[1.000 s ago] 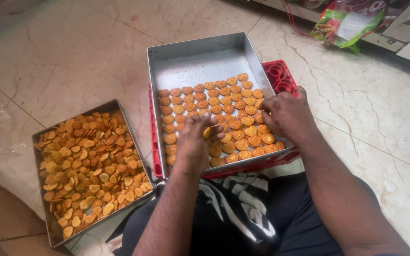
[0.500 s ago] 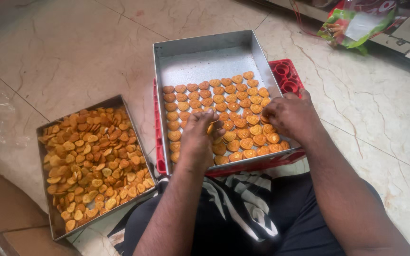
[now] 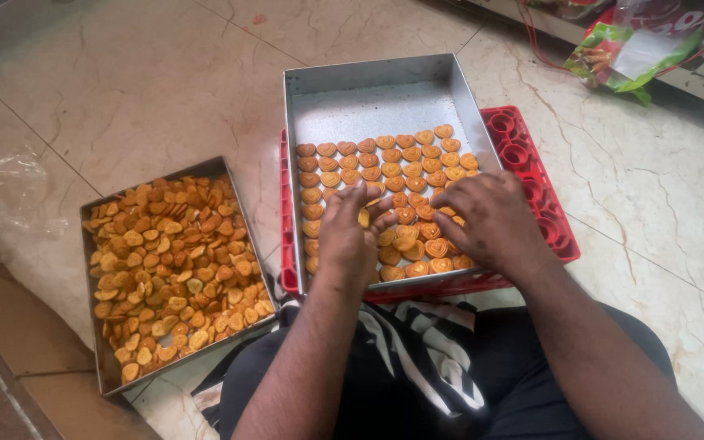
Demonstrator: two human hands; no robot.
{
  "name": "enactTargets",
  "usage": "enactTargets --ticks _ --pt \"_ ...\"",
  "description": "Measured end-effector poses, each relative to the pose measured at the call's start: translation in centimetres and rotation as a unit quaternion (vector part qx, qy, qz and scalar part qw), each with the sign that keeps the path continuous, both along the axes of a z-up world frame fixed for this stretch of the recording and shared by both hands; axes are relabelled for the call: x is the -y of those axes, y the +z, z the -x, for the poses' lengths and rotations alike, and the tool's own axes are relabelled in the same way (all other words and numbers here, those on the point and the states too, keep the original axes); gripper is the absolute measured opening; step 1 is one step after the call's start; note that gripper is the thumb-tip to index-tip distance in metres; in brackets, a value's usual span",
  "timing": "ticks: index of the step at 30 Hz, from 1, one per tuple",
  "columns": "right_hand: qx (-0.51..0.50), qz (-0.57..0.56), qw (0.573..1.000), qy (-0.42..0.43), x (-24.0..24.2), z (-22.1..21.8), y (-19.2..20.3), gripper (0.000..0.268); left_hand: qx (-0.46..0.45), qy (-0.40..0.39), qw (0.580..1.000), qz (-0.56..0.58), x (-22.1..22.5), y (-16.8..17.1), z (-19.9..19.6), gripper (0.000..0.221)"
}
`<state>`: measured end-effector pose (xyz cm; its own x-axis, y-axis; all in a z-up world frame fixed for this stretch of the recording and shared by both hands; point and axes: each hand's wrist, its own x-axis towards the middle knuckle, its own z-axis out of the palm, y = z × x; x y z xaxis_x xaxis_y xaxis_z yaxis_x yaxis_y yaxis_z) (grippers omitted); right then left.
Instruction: The person picks up heart-shaped snacks from one tray and arranges them in neat rows on a rectangular baking sheet while sitting on the floor.
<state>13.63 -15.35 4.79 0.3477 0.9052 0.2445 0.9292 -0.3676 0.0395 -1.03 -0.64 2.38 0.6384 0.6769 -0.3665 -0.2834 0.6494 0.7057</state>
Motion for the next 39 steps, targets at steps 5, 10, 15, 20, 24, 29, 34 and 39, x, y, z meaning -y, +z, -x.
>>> enactTargets --ticks 5,10,15,20,24,29,34,39 --pt "-0.120 0.114 0.983 0.074 -2.3 1.9 0.3 0.036 0.050 0.070 0.996 -0.019 -0.4 -0.5 0.5 0.024" --pt "-0.109 0.136 0.977 0.121 -3.5 2.4 0.3 0.036 0.053 0.108 0.993 -0.004 -2.3 -0.5 2.4 0.019" --pt "-0.126 0.158 0.970 0.138 -4.1 2.4 1.1 0.034 0.148 0.137 0.979 -0.021 -6.4 -0.7 6.0 0.026" --pt "-0.439 0.113 0.890 -0.044 -5.6 2.7 3.6 0.038 0.183 0.213 0.960 0.010 -9.8 -2.5 7.7 0.024" --pt "-0.482 0.052 0.875 -0.007 -11.4 3.8 3.4 0.037 0.126 0.269 0.954 0.034 -12.1 -4.7 7.0 0.025" --pt "-0.411 0.071 0.908 0.037 -17.2 5.6 1.0 0.034 0.094 0.280 0.954 0.044 -12.5 -6.1 6.7 0.018" --pt "-0.537 0.083 0.838 -0.044 -17.0 6.2 -0.1 0.023 0.136 0.284 0.949 0.033 -13.0 -6.1 7.0 0.017" --pt "-0.515 0.094 0.851 -0.042 -17.1 6.4 -0.5 0.023 0.126 0.292 0.947 0.034 -12.4 -5.4 6.5 0.016"
